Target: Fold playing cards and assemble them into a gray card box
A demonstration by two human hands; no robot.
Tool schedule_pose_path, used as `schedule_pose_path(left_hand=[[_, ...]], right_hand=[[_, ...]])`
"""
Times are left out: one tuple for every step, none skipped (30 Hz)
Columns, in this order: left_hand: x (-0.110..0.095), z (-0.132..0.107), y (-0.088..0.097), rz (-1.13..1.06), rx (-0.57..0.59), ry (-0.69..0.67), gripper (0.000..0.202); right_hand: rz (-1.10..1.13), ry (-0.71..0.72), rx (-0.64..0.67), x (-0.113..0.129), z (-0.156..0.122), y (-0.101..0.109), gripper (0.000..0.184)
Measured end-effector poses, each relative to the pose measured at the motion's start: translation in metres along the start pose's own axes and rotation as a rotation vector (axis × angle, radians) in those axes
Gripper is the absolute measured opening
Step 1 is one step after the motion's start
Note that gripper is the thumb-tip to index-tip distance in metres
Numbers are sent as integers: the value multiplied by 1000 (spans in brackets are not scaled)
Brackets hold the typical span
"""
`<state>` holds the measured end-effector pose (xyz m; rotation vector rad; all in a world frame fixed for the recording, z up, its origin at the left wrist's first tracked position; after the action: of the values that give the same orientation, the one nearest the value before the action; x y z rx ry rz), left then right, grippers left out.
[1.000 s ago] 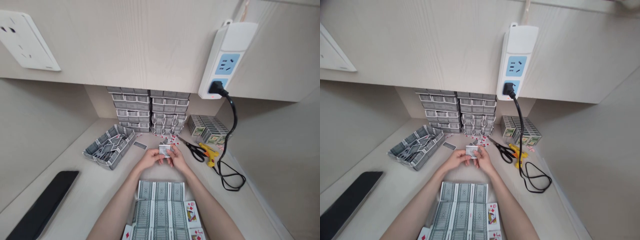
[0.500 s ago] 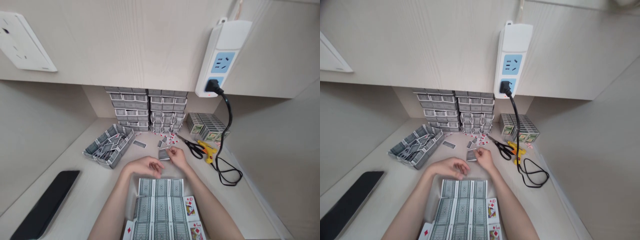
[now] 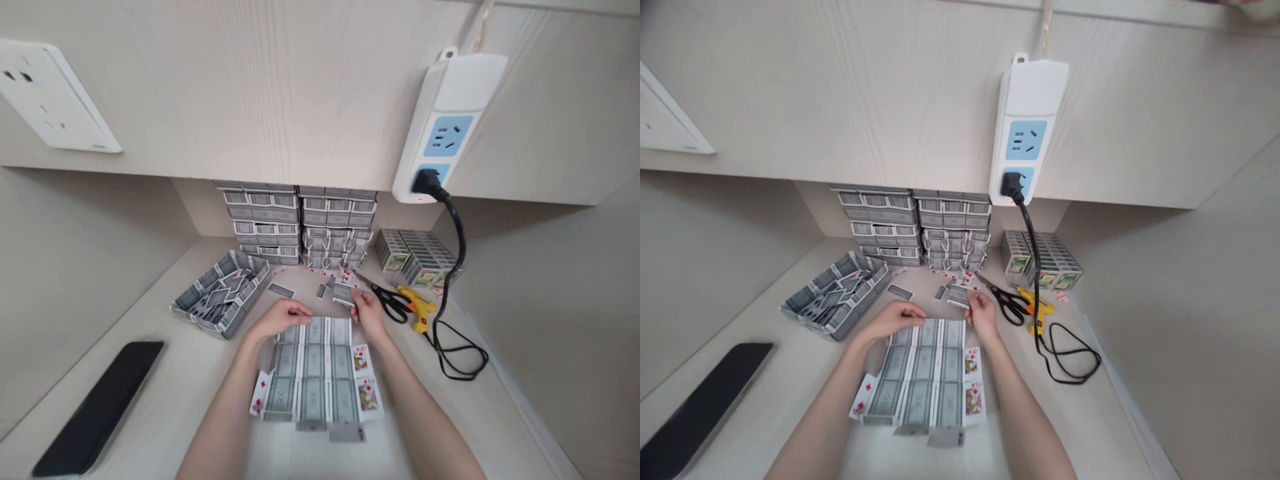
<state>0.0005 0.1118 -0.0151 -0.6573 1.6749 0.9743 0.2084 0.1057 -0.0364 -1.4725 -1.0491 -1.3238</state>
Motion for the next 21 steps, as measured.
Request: schedule_pose_path(left_hand=[[2, 2, 6, -26, -43, 3, 33], [4, 3, 12, -53, -87, 9, 33], [7, 3, 16, -74, -122, 13, 33], [9, 4, 20, -88, -160, 15, 33], [10, 4, 24, -95, -200, 14, 33], [12, 3, 27, -94, -240, 11, 33], [13, 3, 30, -86, -279, 6, 33], [14, 2, 34, -74, -313, 0, 33], [15, 1, 36, -62, -340, -6, 33], [15, 0, 39, -49, -359, -10, 33], [16, -2, 42, -36, -372, -15, 32], [16, -4, 45, -24, -377, -17, 32], [15, -6, 47, -9, -379, -18, 31], [14, -8, 49, 7, -370, -18, 31], [13, -11, 51, 18, -360, -13, 30], [13, -13, 52, 24, -349, 0, 31], [12, -15, 53, 26, -332, 13, 32], [11, -17, 53, 30, -316, 18, 34], [9, -19, 53, 35, -292, 18, 35], [7, -20, 52, 43, -268, 14, 36], [5, -21, 51, 59, -247, 11, 36]], right_hand=[[41, 2, -15, 0, 1, 1, 35], [78, 9, -24, 0, 2, 2, 34], [111, 18, -26, 0, 3, 2, 34], [142, 24, -24, 0, 3, 2, 32], [175, 25, -20, 0, 4, 2, 31], [211, 18, -19, 0, 4, 2, 30], [249, 6, -15, -1, 4, 3, 28], [290, -7, -13, -1, 5, 4, 27], [331, -18, -12, -1, 5, 5, 26], [370, -24, -11, -1, 5, 6, 25], [404, -25, -12, 0, 5, 8, 24], [432, -26, -14, 1, 6, 9, 24], [457, -27, -20, 2, 6, 11, 24], [476, -31, -28, 2, 6, 13, 24], [490, -36, -34, 2, 6, 14, 23], [497, -42, -38, 2, 7, 15, 22], [497, -46, -39, 2, 7, 15, 21], [491, -48, -39, 2, 7, 15, 20], [480, -49, -36, 1, 7, 15, 20], [467, -49, -31, 1, 8, 15, 19], [454, -48, -24, 1, 8, 14, 19]])
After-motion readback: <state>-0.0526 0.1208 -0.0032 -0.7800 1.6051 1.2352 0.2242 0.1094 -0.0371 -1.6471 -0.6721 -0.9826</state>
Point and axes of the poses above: each hand's wrist, its own z-axis towards the middle knuckle, its own y-axis out of the back of the hand, x = y × z, the point moved 7 cm from there along z, towards the middle knuckle, and after that the axes turned 2 degrees about -z, right-handed, at the moved point
